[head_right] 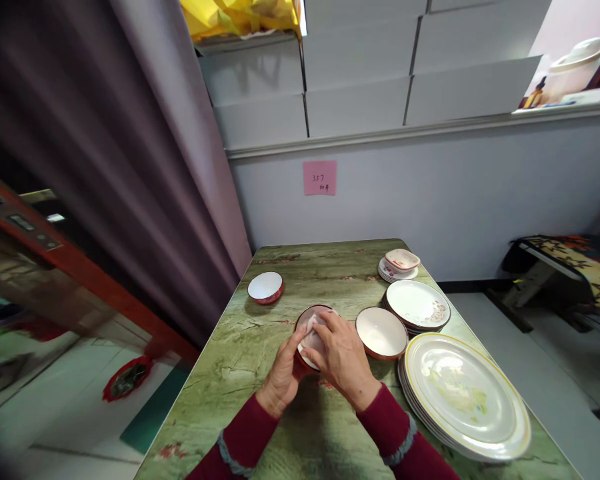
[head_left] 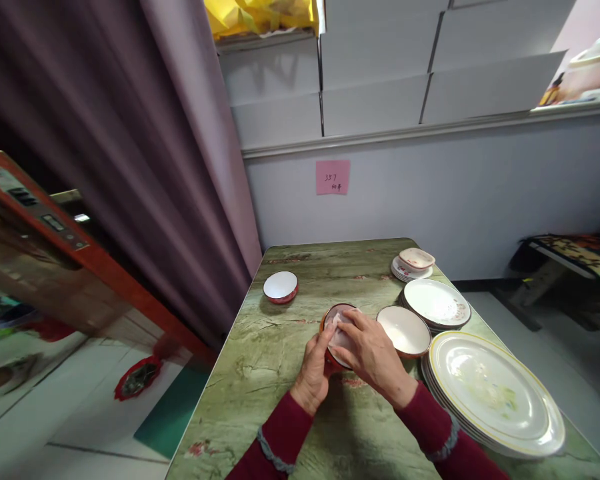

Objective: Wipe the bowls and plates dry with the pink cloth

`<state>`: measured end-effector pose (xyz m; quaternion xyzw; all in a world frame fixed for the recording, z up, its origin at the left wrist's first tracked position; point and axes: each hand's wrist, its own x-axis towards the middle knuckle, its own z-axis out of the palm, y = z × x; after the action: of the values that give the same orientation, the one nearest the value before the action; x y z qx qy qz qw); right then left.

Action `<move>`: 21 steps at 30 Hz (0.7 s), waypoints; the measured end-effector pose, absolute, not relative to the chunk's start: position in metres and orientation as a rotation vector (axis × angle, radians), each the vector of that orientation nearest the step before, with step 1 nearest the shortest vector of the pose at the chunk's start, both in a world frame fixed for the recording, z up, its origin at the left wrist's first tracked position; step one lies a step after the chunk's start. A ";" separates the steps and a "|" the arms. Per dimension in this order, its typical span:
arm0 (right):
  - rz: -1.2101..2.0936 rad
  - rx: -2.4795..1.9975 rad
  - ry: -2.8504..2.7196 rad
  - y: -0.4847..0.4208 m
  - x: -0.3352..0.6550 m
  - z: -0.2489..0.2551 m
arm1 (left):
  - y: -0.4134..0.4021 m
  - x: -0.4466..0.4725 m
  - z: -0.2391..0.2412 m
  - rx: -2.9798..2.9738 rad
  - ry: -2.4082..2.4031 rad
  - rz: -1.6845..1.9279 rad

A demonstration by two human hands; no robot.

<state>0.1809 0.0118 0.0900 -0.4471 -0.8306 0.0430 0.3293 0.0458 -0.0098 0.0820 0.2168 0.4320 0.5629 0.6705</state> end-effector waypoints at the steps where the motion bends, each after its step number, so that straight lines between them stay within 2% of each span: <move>1: 0.125 -1.174 -2.196 0.010 0.183 0.091 | -0.010 0.044 0.084 0.503 0.991 1.276; 7: 0.157 -1.063 -2.355 0.008 0.197 0.096 | -0.007 0.037 0.093 0.568 1.089 1.298; 11: 0.120 -1.009 -2.450 0.012 0.194 0.086 | -0.008 0.038 0.095 0.739 1.083 1.188; 17: -0.043 -0.594 -2.371 0.022 0.188 0.076 | -0.013 0.038 0.093 0.798 1.039 1.038; 21: -0.071 -0.867 -2.310 0.026 0.187 0.075 | -0.009 0.035 0.093 0.780 1.065 1.101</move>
<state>0.1875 0.0263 0.0749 -0.3314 -0.8834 -0.0270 0.3303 0.0351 -0.0090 0.0929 0.3436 0.4692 0.4852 0.6530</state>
